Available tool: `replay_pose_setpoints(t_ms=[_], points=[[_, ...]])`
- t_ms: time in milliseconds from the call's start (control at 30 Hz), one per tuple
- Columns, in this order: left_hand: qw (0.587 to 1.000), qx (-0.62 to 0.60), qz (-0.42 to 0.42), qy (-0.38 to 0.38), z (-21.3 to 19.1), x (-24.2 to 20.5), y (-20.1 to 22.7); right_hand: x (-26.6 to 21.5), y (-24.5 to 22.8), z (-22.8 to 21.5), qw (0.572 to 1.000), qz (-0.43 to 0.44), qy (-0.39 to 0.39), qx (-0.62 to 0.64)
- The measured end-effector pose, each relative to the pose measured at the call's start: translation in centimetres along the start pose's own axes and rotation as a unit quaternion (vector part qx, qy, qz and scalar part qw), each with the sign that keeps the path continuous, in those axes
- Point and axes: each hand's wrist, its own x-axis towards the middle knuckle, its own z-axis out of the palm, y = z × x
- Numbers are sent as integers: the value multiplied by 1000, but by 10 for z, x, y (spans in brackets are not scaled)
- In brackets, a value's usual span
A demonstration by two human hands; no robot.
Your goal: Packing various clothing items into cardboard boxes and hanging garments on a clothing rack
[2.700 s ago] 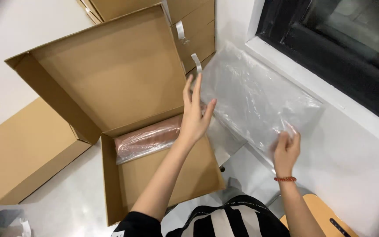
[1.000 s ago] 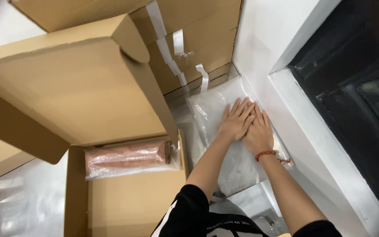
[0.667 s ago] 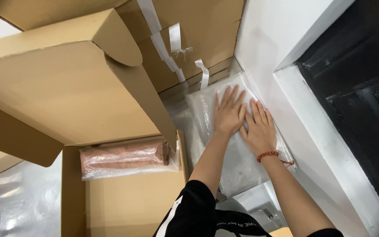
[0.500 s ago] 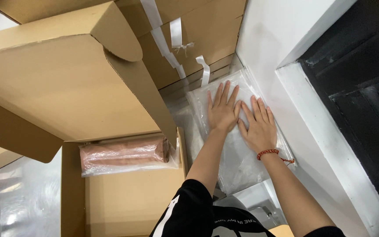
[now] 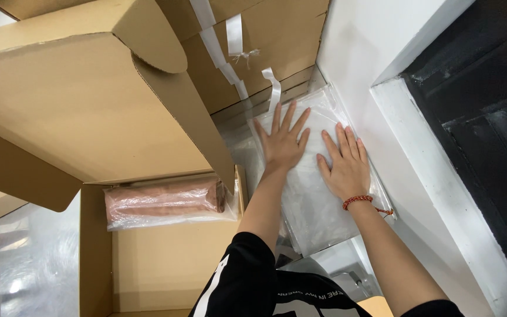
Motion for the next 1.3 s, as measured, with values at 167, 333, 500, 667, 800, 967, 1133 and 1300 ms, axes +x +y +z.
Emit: replay_pose_setpoints(t_ms=[167, 333, 500, 667, 800, 967, 1133, 1300], points=[[999, 0, -22, 26, 3, -1, 1, 0, -2, -3, 1000, 7, -8, 6], [999, -6, 41, 25, 8, 18, 16, 3, 2, 5, 1000, 9, -6, 2], [979, -47, 196, 24, 31, 21, 33, 4, 9, 17, 998, 5, -16, -57], [983, -32, 180, 18, 20, 23, 35, 1, 9, 13, 998, 2, -4, -69], [986, -16, 167, -14, 2, 14, 39, -22, 11, 5, 999, 18, -14, -27], [986, 10, 160, -54, -3, 14, 43, -104, 31, 17, 997, 24, 72, 4], [992, 36, 112, -37, 13, -11, 52, -129, 33, 23, 996, 56, 71, 10], [997, 30, 68, 25, 40, -92, 56, -128, 28, 17, 996, 67, 65, 9]])
